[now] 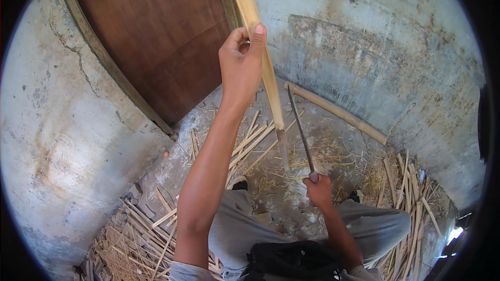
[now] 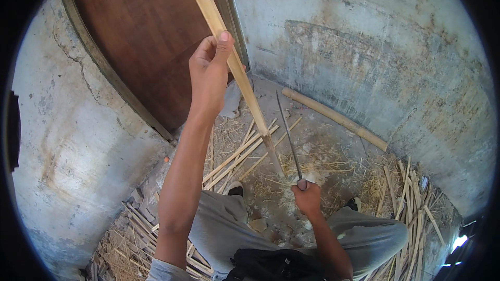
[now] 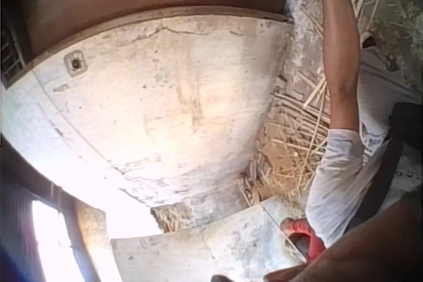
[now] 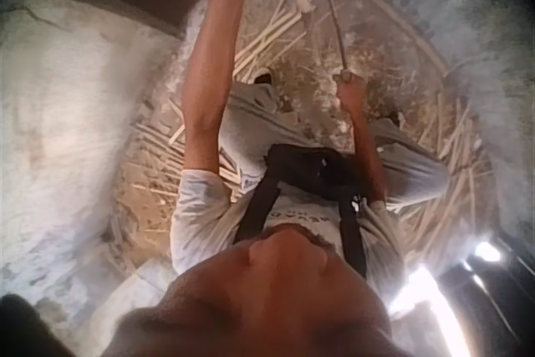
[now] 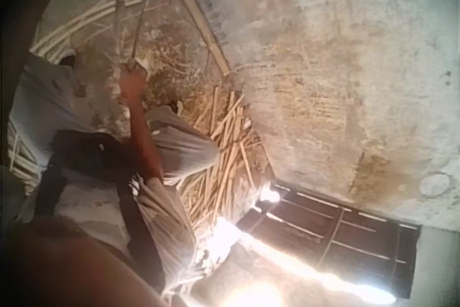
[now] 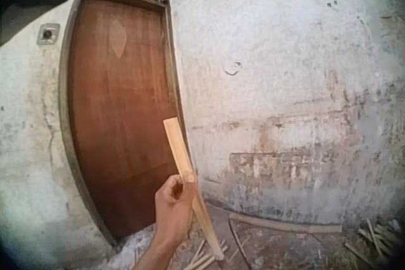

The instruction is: The person processes bamboo by splitting bamboo sticks and shaving bamboo strips with a knife.

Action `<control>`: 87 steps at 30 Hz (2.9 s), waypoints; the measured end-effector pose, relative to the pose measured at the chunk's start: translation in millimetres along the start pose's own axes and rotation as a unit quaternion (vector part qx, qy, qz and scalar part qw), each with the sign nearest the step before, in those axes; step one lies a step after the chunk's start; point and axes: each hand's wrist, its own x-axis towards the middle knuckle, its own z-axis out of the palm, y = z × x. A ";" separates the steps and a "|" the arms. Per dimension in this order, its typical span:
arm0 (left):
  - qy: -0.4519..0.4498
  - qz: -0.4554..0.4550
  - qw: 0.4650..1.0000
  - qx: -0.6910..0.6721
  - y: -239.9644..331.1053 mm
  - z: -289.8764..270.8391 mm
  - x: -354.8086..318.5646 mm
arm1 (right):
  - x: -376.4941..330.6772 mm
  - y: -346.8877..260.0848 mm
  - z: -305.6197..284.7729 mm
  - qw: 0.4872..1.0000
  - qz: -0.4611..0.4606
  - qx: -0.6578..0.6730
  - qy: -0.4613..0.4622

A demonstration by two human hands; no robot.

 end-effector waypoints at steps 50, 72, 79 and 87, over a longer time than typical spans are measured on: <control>0.092 0.041 0.989 -0.105 12.4 45.7 -14.7 | -17.0 60.3 22.3 0.956 0.243 0.088 -0.141; 0.095 0.050 0.985 -0.136 20.7 30.8 -30.5 | -30.1 7.6 10.2 0.951 0.209 0.183 -0.137; 0.112 0.066 0.986 -0.103 18.7 17.4 -32.9 | -42.0 -94.5 -11.4 0.968 0.113 0.178 -0.139; 0.167 0.163 0.972 -0.028 12.4 5.9 -35.2 | -44.9 5.0 22.8 0.953 0.205 0.166 -0.147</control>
